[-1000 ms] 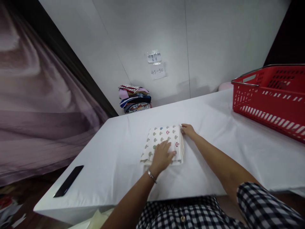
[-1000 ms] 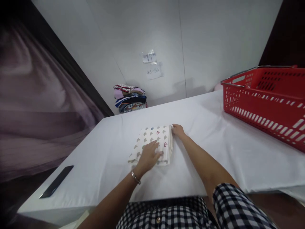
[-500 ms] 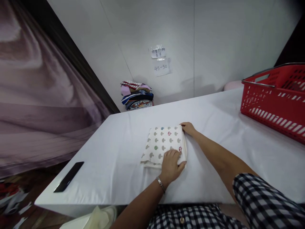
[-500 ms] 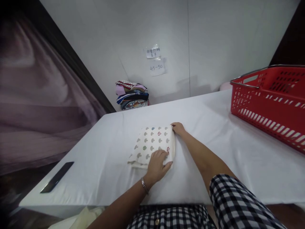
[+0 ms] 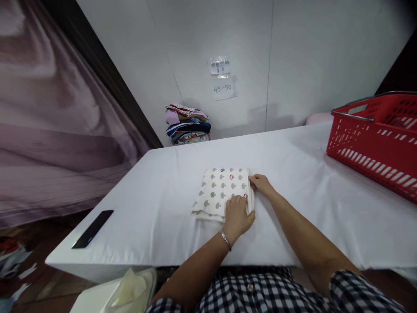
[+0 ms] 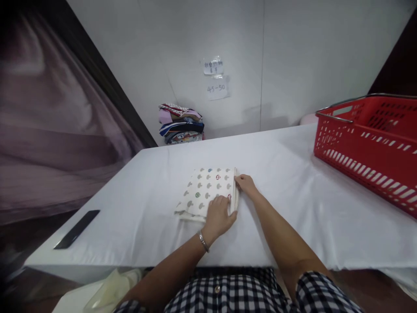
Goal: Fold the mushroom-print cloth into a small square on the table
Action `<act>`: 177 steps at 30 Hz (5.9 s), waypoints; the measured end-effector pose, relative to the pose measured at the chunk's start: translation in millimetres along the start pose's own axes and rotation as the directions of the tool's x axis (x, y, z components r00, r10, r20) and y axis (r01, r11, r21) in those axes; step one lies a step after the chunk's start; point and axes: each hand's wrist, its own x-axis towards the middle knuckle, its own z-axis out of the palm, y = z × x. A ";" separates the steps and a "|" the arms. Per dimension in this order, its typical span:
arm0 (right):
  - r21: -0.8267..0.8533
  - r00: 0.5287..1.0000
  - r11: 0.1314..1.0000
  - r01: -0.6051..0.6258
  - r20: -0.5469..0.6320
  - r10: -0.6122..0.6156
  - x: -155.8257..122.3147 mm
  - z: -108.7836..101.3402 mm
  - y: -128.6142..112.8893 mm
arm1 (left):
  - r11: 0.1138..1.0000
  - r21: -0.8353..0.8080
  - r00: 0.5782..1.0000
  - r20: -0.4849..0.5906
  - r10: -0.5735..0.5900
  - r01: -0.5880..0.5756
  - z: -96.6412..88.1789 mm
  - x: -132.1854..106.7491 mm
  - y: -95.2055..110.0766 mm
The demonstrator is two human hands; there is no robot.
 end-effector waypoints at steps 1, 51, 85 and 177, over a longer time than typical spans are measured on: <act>0.019 1.000 1.000 0.003 0.013 -0.003 -3.3 0.6 -0.1 | 1.000 -0.016 1.000 0.000 -0.014 0.014 0.0 0.8 -0.8; -0.332 0.581 0.479 0.812 0.528 -0.620 -126.6 20.5 -37.0 | 0.790 -0.457 0.836 -0.158 -0.525 0.409 -34.0 -55.2 -139.1; -0.701 0.596 0.157 0.696 0.442 -0.671 -124.0 -4.5 -56.2 | 0.997 -0.055 0.998 0.024 0.058 -0.057 -79.3 -40.7 -156.5; -0.631 0.568 0.194 0.751 0.468 -0.677 -132.4 83.5 -3.7 | -0.181 -0.978 0.829 0.183 -0.529 0.101 -20.2 7.0 -166.1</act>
